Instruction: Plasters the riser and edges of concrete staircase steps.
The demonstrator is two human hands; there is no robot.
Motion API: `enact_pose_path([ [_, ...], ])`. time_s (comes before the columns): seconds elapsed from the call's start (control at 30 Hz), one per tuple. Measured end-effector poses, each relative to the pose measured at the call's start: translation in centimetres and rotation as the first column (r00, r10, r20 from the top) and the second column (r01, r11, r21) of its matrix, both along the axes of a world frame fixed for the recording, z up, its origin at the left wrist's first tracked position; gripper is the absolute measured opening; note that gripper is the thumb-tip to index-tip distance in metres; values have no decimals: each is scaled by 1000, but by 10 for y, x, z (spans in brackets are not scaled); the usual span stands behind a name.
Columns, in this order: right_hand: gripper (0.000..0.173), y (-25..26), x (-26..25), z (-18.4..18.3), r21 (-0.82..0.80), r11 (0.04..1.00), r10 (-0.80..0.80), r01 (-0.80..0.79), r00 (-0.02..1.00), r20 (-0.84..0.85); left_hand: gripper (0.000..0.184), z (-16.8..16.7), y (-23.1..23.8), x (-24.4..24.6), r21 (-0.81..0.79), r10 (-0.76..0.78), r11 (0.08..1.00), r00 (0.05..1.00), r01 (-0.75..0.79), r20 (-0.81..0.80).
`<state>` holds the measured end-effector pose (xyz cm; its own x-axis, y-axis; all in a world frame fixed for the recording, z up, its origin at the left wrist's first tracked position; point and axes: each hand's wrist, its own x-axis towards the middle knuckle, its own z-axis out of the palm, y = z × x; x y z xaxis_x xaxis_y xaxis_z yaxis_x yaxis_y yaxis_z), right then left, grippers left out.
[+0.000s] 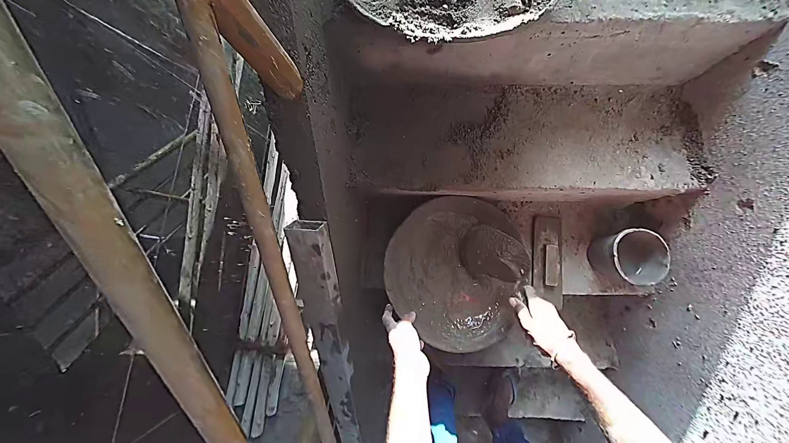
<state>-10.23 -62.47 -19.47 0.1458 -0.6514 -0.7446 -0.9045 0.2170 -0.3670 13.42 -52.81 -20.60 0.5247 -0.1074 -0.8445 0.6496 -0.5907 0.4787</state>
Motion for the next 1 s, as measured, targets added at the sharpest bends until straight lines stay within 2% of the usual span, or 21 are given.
enact_pose_path([
  [0.17,57,-23,1,4,-26,997,-71,70,997,-39,64,1,1,0,-10,-7,1000,1000,7,-2],
  [0.23,61,-29,4,-2,-51,998,-44,38,991,-128,63,0,1,0,-12,-10,1000,1000,10,1],
  [0.3,60,-33,7,-21,6,1000,-13,15,979,-205,63,0,3,0,-9,-19,1000,1000,19,-1],
  [0.4,56,-29,-7,-56,53,998,21,-18,998,-53,63,2,1,-1,-13,-16,1000,1000,16,-1],
  [0.5,52,-23,-16,-45,-17,998,-54,55,997,47,62,1,2,0,-10,-16,1000,1000,16,2],
  [0.57,53,-18,-18,-42,-59,992,-107,107,994,15,62,1,4,0,-10,-18,1000,1000,18,-1],
  [0.63,54,-14,-14,-48,31,990,-137,137,990,-18,63,-1,5,-1,-15,-24,1000,1000,24,0],
  [0.67,51,-12,-12,-55,95,983,-161,159,987,18,63,-1,3,-1,-20,-24,1000,1000,24,1],
  [0.73,42,1,-13,-66,303,903,-373,303,904,209,62,-2,4,-1,-23,-17,1000,1000,17,2],
  [0.8,38,9,-16,-69,514,750,-613,415,727,309,61,-4,4,-1,-30,2,1000,1000,-1,4],
  [0.83,37,12,-18,-68,560,708,-666,430,670,328,61,-5,5,-1,-31,9,999,1000,-9,2],
  [0.9,36,16,-20,-58,599,685,-698,414,610,377,61,-4,4,-1,-33,9,999,1000,-9,-4],
  [1.0,36,20,-9,-23,636,656,-736,408,533,417,61,-4,4,0,-27,9,1000,1000,-9,-16],
])
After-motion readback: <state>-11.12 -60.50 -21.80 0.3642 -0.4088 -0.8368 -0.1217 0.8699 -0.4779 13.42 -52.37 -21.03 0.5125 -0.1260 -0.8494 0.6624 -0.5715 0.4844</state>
